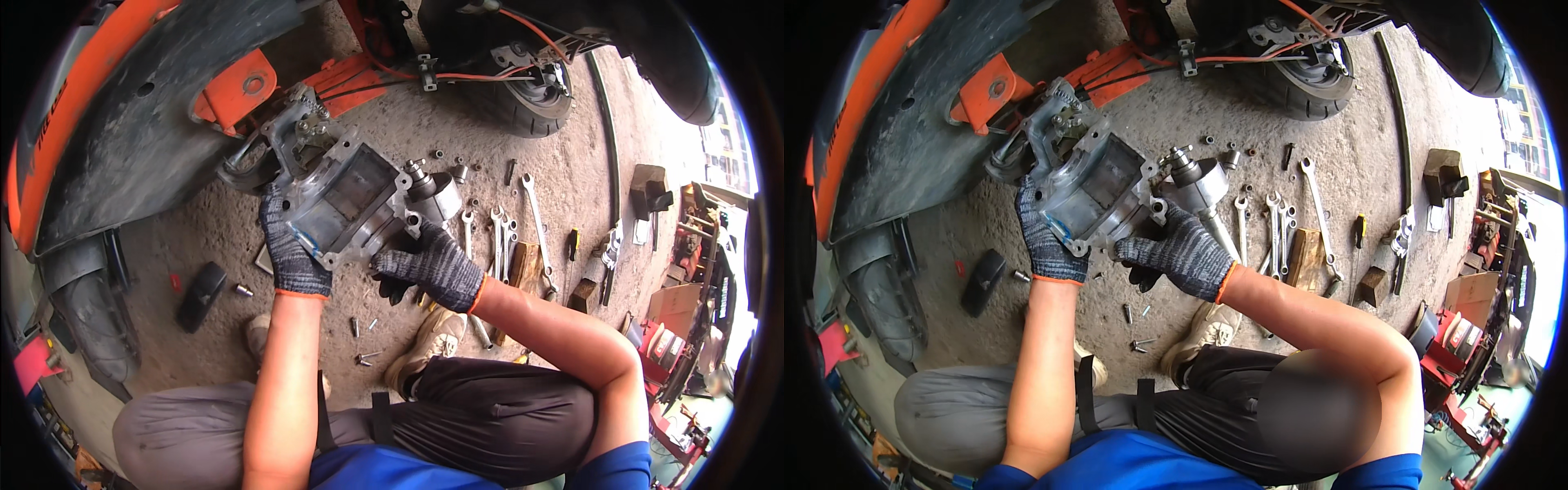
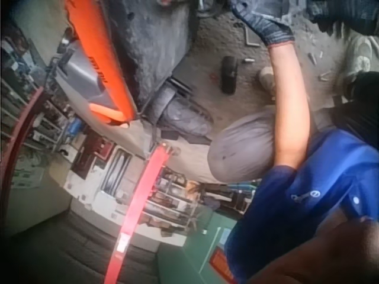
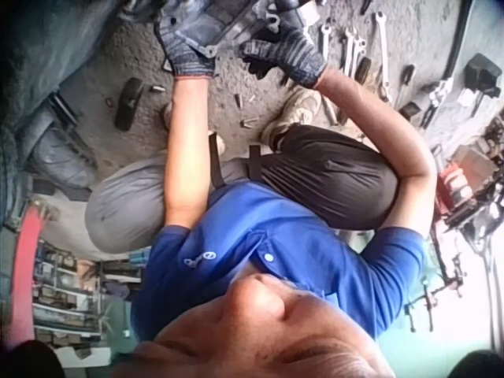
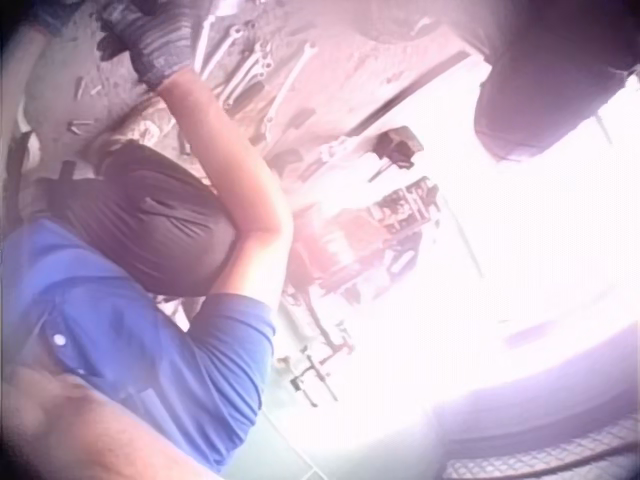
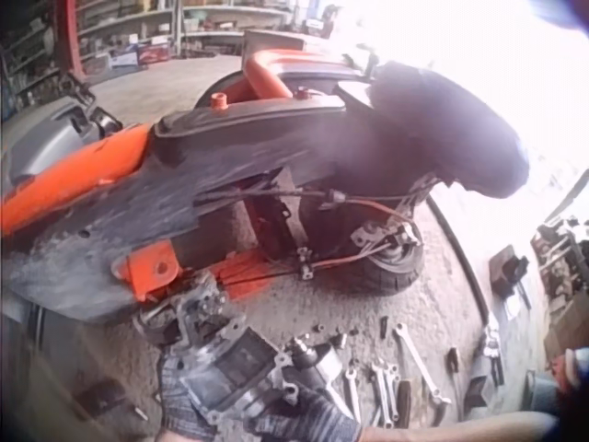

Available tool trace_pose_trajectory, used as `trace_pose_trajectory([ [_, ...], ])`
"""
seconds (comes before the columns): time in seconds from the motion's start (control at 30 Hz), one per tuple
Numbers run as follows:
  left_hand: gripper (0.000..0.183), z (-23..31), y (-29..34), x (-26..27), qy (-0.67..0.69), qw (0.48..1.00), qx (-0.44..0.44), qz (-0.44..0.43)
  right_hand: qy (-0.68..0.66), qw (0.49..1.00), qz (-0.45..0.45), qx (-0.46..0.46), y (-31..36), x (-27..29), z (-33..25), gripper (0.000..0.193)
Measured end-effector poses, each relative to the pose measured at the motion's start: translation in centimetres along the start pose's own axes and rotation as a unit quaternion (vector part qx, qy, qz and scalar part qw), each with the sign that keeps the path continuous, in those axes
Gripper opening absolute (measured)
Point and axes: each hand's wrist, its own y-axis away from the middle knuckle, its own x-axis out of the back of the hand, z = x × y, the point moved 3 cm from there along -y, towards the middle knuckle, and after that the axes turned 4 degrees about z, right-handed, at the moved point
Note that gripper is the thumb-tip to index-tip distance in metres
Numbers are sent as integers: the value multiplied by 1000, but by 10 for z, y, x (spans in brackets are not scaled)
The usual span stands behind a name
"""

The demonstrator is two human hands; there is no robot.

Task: The person assembles a scooter motor by inserting a cylindrical rotor into the stator housing, aligning and seating a metal cover, and tightening fasteners. The person handles the rotor, stator, cover, and bolts while seated on the floor in a workshop.

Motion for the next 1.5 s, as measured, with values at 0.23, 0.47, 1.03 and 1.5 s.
trace_pose_trajectory([
  [0.23, 53, 4, -4, 22, -1, 1000, 8, 12, 215, 976, 18, -33, 25, 84, -12, 42],
  [0.47, 53, 0, 10, -2, 13, 999, 17, -43, 547, 814, 192, 22, 4, 155, 85, 72],
  [1.03, 64, 2, 15, 2, 1, 999, 17, -51, 547, 772, 310, 94, 23, 155, 37, 36],
  [1.5, 68, -29, -36, 66, 143, 987, 65, -33, 548, 743, 296, 245, 144, -1, -89, 30],
])
